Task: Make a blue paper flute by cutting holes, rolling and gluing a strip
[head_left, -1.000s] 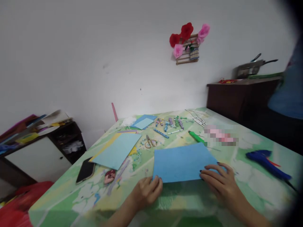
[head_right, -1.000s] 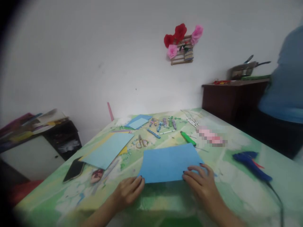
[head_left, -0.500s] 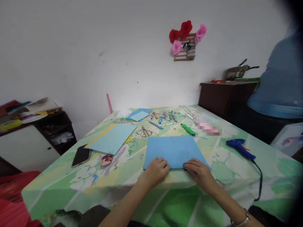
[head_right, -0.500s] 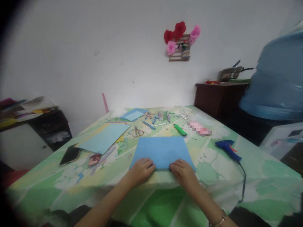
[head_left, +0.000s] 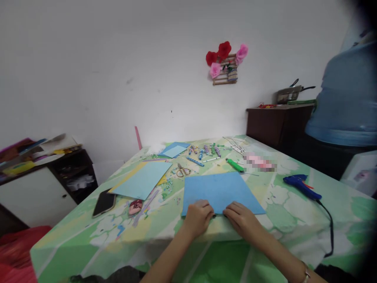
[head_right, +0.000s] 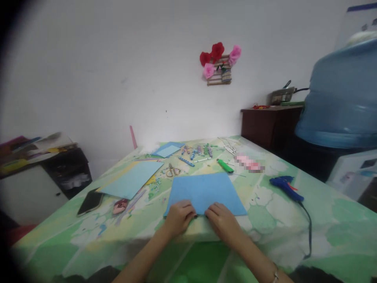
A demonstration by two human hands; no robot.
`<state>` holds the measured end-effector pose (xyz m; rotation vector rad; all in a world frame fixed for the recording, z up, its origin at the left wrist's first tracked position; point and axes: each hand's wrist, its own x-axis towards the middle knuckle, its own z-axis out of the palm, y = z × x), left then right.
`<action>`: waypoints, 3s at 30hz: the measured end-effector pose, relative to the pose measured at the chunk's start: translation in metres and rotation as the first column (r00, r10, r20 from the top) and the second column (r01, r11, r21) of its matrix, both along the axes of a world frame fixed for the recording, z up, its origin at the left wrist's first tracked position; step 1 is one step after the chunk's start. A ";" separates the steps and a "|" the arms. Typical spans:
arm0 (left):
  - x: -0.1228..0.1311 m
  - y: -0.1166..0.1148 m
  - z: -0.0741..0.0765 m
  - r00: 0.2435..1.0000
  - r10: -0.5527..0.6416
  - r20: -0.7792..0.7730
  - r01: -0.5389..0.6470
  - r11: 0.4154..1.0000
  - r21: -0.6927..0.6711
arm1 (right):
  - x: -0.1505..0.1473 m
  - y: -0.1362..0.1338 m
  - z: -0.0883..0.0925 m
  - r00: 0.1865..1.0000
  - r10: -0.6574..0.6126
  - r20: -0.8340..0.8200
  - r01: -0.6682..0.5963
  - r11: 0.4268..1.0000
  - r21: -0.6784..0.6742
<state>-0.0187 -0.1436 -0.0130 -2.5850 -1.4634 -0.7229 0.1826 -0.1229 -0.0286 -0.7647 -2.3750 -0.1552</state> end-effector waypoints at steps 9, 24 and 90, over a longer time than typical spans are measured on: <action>0.009 0.000 0.000 0.997 -0.055 0.058 0.060 0.994 -0.096 | -0.019 0.010 0.004 0.985 0.047 0.166 -0.038 0.998 -0.057; 0.007 0.008 0.001 0.992 -0.060 0.106 0.085 0.965 -0.247 | -0.002 0.019 0.016 0.978 0.058 0.200 -0.004 0.966 -0.260; 0.012 0.019 0.019 0.975 0.208 -0.074 -0.218 0.869 -0.445 | -0.007 0.014 0.011 0.942 -0.231 0.242 0.296 0.913 -0.282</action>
